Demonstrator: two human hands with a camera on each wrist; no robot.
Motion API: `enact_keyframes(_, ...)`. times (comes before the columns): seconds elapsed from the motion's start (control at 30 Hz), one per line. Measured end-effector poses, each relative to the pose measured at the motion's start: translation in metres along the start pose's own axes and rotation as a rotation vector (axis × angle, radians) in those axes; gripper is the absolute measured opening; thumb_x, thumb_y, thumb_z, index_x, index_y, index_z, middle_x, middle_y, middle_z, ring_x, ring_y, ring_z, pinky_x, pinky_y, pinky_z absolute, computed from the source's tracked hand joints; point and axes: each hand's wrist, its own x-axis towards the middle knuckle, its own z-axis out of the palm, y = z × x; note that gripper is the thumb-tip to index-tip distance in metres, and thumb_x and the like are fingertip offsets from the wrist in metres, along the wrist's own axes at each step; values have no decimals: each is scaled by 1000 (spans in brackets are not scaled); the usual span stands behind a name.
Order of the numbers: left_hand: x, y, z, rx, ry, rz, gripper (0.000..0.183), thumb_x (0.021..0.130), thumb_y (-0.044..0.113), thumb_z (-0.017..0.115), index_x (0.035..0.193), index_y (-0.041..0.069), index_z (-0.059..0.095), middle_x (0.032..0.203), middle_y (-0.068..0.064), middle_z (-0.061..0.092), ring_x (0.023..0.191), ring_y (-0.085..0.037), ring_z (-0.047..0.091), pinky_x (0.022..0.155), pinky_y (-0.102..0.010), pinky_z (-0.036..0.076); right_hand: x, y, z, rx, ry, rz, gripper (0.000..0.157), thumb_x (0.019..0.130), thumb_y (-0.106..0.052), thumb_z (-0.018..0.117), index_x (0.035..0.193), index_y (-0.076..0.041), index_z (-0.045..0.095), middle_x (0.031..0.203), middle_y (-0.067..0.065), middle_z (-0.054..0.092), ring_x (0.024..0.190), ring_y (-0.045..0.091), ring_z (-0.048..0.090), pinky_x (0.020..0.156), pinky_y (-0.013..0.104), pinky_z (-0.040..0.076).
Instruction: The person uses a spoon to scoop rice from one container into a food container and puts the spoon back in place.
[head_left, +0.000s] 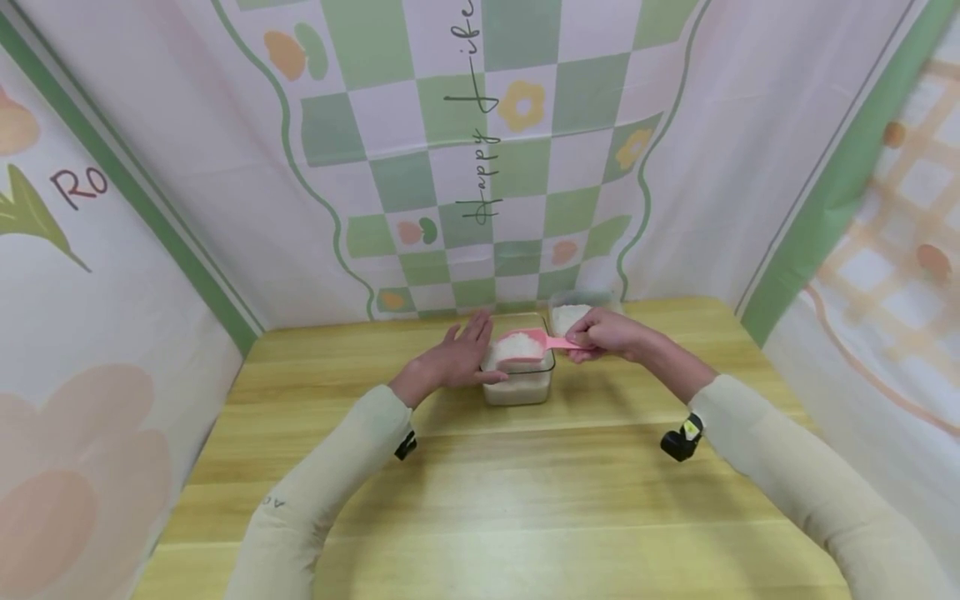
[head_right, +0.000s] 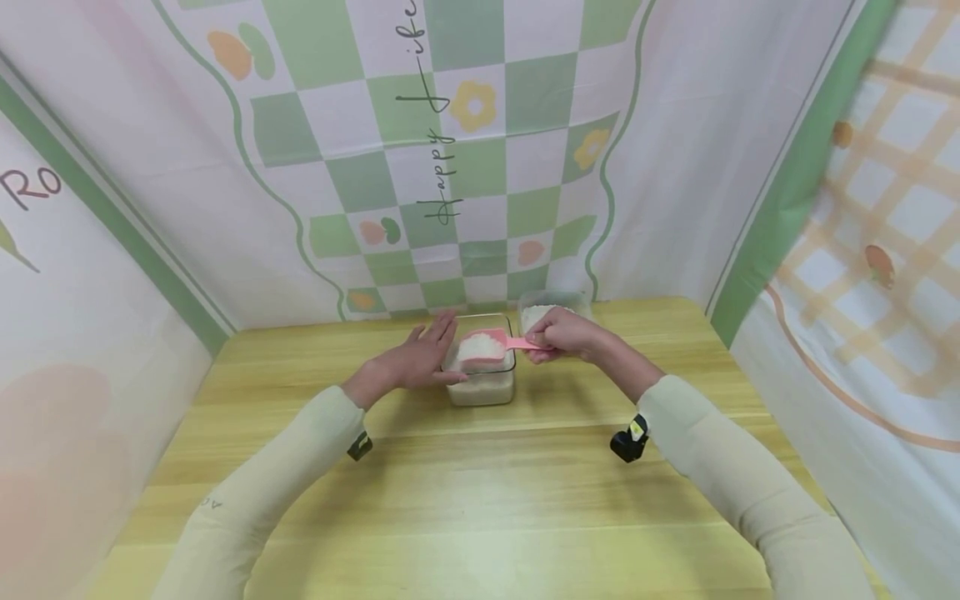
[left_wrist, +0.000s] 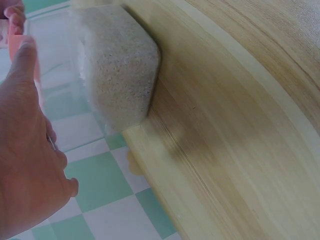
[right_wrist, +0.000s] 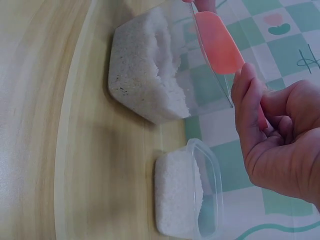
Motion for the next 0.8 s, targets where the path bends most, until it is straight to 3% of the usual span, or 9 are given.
enact_keyframes(0.8, -1, 2, -1, -10, -4, -5, 105, 95, 71, 42, 159, 1, -5, 168, -13, -14, 157, -26, -8, 125, -54, 12, -27, 0, -25, 83, 73, -24, 33, 103, 2, 37, 123, 27, 48, 77, 4, 65, 67, 6, 62, 65, 18, 54)
